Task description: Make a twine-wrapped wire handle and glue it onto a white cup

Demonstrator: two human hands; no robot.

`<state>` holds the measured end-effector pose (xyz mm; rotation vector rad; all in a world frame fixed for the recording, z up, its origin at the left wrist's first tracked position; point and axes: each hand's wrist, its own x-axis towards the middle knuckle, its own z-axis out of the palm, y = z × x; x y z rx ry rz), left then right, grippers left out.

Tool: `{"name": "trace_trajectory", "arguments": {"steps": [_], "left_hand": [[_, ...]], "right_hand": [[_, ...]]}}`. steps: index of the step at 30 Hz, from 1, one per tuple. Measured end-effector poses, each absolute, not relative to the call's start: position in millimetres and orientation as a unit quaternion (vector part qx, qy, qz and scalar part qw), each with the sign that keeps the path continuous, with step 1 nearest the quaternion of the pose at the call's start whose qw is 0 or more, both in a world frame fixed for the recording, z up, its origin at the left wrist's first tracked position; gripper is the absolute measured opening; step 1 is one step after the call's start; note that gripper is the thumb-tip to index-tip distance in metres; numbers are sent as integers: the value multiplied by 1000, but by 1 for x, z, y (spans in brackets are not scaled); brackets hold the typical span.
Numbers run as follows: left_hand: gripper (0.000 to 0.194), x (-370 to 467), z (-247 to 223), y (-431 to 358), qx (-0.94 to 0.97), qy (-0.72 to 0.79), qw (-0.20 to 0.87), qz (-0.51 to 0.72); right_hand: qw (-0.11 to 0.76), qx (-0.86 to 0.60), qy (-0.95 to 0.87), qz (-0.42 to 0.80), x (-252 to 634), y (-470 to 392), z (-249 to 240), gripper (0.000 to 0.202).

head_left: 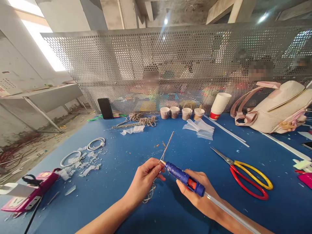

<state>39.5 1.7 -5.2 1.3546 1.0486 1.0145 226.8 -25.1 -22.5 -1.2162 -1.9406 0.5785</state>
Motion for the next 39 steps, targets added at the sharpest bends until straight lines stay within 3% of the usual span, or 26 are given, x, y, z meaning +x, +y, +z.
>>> {"name": "trace_trajectory", "arguments": {"steps": [39], "left_hand": [[29,39,-2,0,583,449,531,420]], "right_hand": [[386,-456,-781,184,228,-25,-26,26]]}}
